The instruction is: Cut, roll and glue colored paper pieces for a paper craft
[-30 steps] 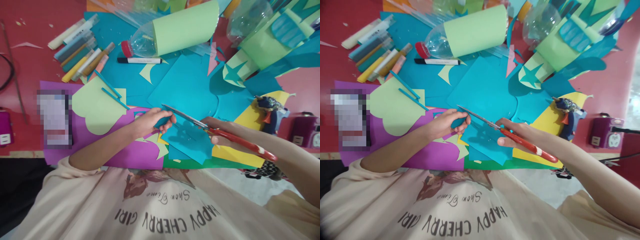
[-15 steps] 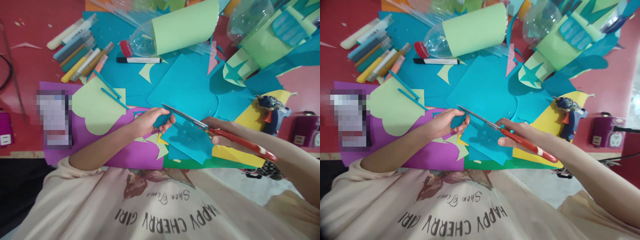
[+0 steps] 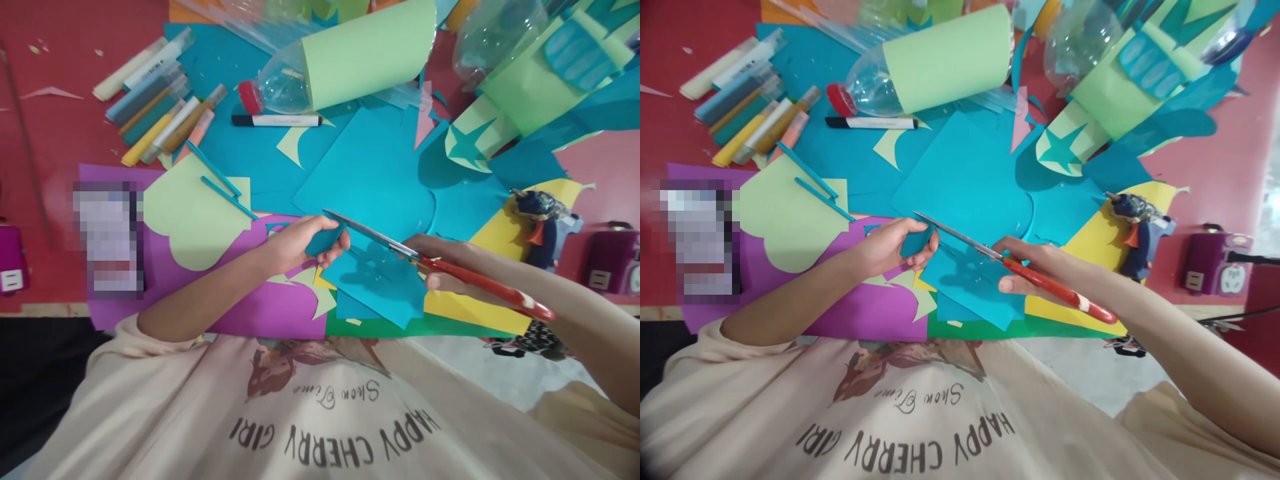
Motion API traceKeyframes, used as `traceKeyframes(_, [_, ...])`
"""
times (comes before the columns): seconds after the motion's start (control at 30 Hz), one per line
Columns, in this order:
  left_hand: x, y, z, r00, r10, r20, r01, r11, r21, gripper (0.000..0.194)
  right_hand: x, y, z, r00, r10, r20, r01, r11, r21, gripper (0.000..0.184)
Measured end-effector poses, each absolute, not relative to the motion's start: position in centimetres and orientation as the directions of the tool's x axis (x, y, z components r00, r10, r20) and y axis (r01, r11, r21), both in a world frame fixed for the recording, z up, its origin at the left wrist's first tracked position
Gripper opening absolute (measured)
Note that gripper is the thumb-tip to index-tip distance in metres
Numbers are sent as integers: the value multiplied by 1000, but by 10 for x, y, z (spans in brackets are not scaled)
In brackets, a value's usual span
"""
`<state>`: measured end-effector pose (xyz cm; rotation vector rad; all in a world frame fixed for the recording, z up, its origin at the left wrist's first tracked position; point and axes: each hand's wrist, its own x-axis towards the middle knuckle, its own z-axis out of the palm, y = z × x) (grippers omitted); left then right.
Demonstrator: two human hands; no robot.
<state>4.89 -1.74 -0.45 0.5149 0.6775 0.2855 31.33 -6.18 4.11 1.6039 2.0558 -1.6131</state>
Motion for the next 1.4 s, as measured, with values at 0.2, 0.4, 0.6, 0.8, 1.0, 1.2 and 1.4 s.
traceKeyframes(0.2, [48,-16,-5,751,384,-537,-70,855,514,44,317,-64,35,-461,668,-584,735,-81,-674,79])
traceKeyframes(0.4, [47,-16,-2,744,392,-541,-58,844,533,44,315,-64,37,-452,684,-573,735,-78,-673,77])
traceKeyframes(0.6, [47,-16,-2,747,384,-543,-39,841,540,42,313,-64,39,-460,684,-567,721,-85,-687,76])
traceKeyframes(0.8, [48,-16,-4,753,387,-532,-32,829,558,42,316,-62,37,-464,678,-570,717,-91,-691,76])
traceKeyframes(1.0, [46,-17,-8,771,393,-501,-57,826,560,41,315,-62,38,-463,696,-549,708,-81,-701,75])
traceKeyframes(1.2, [48,-17,-3,736,389,-555,1,818,575,39,312,-51,45,-282,848,-449,837,-11,-546,74])
traceKeyframes(1.4, [49,-18,-1,710,446,-546,-13,782,623,31,312,-25,44,-177,956,-234,957,112,-267,47])
